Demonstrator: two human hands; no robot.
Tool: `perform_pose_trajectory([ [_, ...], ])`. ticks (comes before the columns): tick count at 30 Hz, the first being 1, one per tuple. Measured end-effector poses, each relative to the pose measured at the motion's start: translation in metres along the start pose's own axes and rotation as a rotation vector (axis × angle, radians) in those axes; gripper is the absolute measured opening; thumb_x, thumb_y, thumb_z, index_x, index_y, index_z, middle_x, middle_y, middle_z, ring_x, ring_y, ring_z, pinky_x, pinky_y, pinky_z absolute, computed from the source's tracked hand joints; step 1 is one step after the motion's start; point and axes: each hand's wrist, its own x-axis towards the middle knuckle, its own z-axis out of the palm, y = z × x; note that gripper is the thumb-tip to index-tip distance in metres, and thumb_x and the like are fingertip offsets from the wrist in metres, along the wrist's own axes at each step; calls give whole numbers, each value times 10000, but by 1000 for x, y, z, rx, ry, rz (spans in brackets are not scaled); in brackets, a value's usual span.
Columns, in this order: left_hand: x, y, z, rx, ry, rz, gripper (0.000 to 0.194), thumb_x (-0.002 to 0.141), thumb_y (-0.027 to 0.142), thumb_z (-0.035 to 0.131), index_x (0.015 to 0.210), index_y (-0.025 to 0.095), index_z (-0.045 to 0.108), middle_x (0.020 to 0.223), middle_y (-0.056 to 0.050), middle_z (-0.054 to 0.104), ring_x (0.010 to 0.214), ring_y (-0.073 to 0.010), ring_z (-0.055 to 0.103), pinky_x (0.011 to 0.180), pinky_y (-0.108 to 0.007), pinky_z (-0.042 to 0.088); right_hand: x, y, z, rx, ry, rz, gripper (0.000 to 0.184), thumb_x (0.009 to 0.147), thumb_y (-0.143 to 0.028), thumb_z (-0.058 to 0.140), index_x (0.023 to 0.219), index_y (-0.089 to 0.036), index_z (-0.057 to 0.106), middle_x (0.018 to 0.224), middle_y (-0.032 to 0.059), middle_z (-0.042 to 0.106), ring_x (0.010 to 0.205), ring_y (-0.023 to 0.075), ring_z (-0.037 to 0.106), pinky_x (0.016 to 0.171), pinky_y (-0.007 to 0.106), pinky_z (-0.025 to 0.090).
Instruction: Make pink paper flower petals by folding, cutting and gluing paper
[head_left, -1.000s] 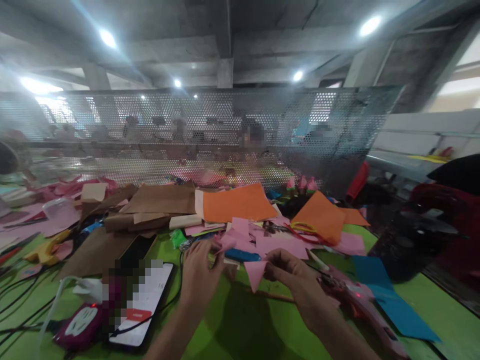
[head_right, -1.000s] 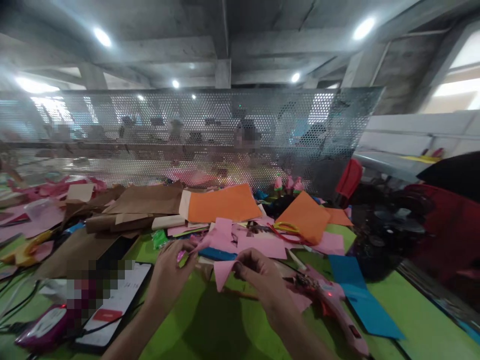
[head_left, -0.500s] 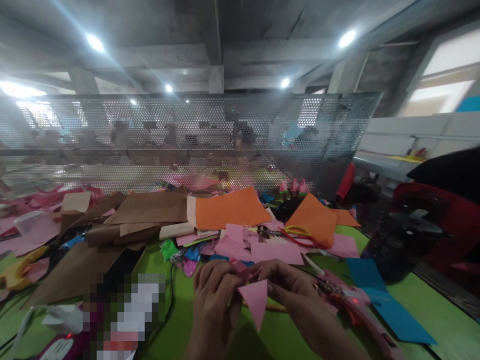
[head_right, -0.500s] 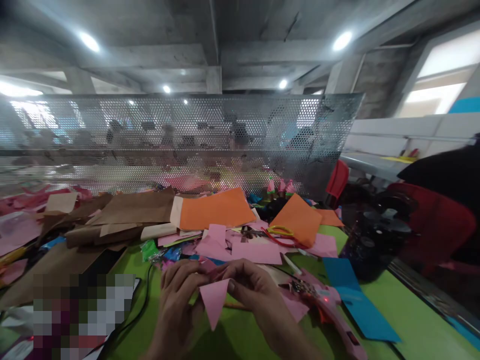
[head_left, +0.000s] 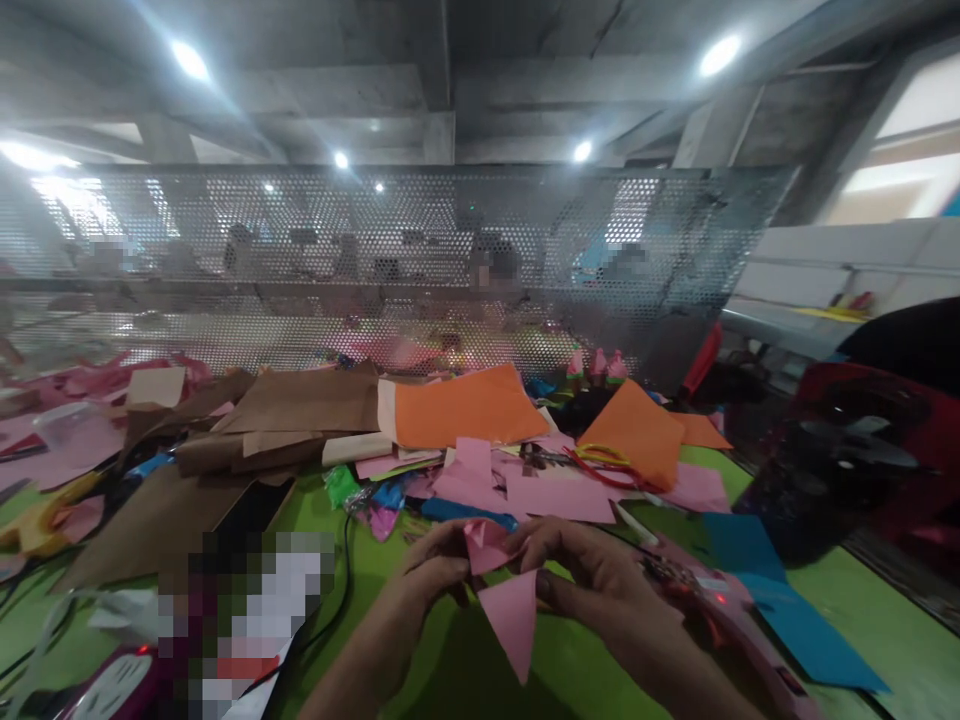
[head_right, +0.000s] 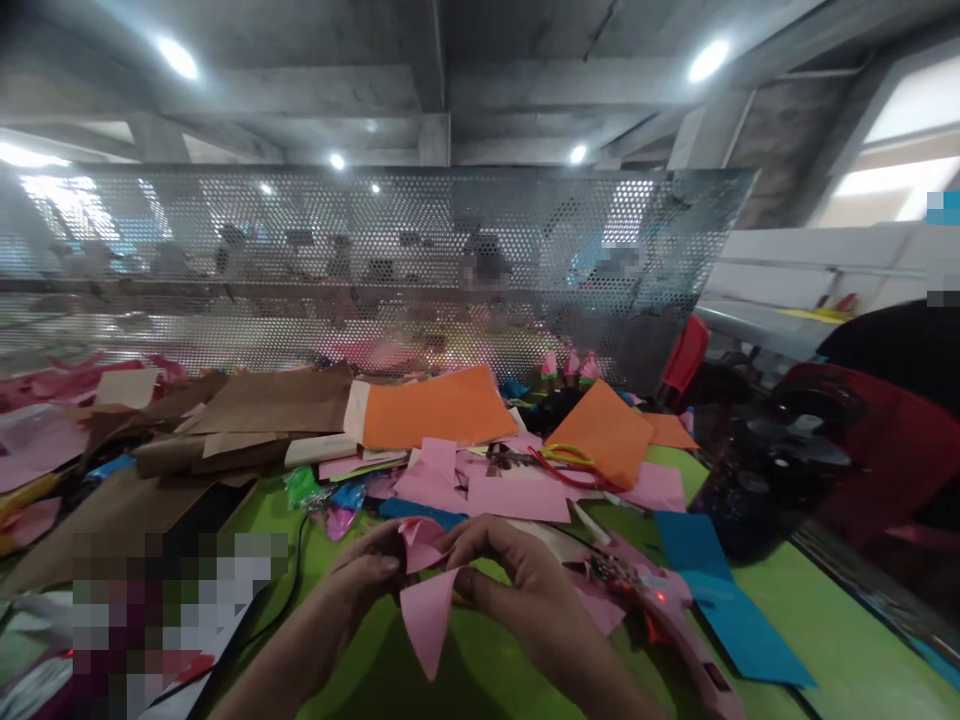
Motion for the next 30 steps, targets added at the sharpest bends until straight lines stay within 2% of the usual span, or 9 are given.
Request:
perform_pose_trajectory([
  [3,-6,4,8,129,74,20,354,674,320,738,994,170,722,910,-65,713,732,-155,609,601,-214,429,1,1,1,-86,-65,-47,97,826,-281,698,786,-200,662,973,65,677,978,236,621,868,355,470],
  [5,-9,6,13,247,105,46,264,694,324,756,893,153,729,846,-58,709,744,-157,599,638,-217,431,0,1,2,-114,-80,-49,89,831,-278,687,793,-201,663,1004,73,675,1001,248,619,885,372,465],
  [9,-6,3,10,379,241,122,213,690,334,758,739,145,673,671,-6,645,621,-118,537,588,-204,410,-1,0,0,-92,22,29,84,811,-285,683,791,-214,643,1216,74,598,1066,248,589,853,349,470],
  [12,-2,0,5,378,336,187,246,731,389,719,750,157,638,605,24,586,524,-92,466,486,-183,368,-1,2,-3,47,85,81,93,815,-294,649,798,-216,601,1150,61,625,950,211,609,750,302,472],
  [15,-3,-3,4,372,354,219,248,748,392,706,758,163,612,600,25,575,502,-93,475,464,-184,384,0,6,-3,109,101,53,79,780,-250,648,772,-204,586,868,30,653,829,185,590,696,270,442],
  [18,-4,-5,7,386,364,224,204,766,350,684,811,162,618,655,13,601,504,-97,509,458,-190,420,1,7,1,97,130,27,72,759,-237,645,747,-195,588,732,-1,597,703,155,540,625,251,415],
  [23,-5,-8,11,440,334,189,367,745,213,632,1110,171,644,801,-26,687,536,-114,576,478,-201,451,1,4,5,32,231,133,110,743,-277,660,819,-202,632,709,-14,570,643,144,519,573,250,445],
  [25,-5,-8,13,456,328,189,361,728,189,628,1087,172,663,831,-37,700,570,-125,592,510,-212,466,1,4,5,33,235,158,114,731,-265,657,828,-205,656,717,-10,578,657,149,535,589,267,482],
  [30,-5,-10,21,415,329,165,293,737,231,632,1023,170,653,816,-37,690,614,-154,596,513,-235,486,0,7,10,16,174,82,144,744,-218,628,851,-208,723,786,6,622,714,149,581,656,273,515],
])
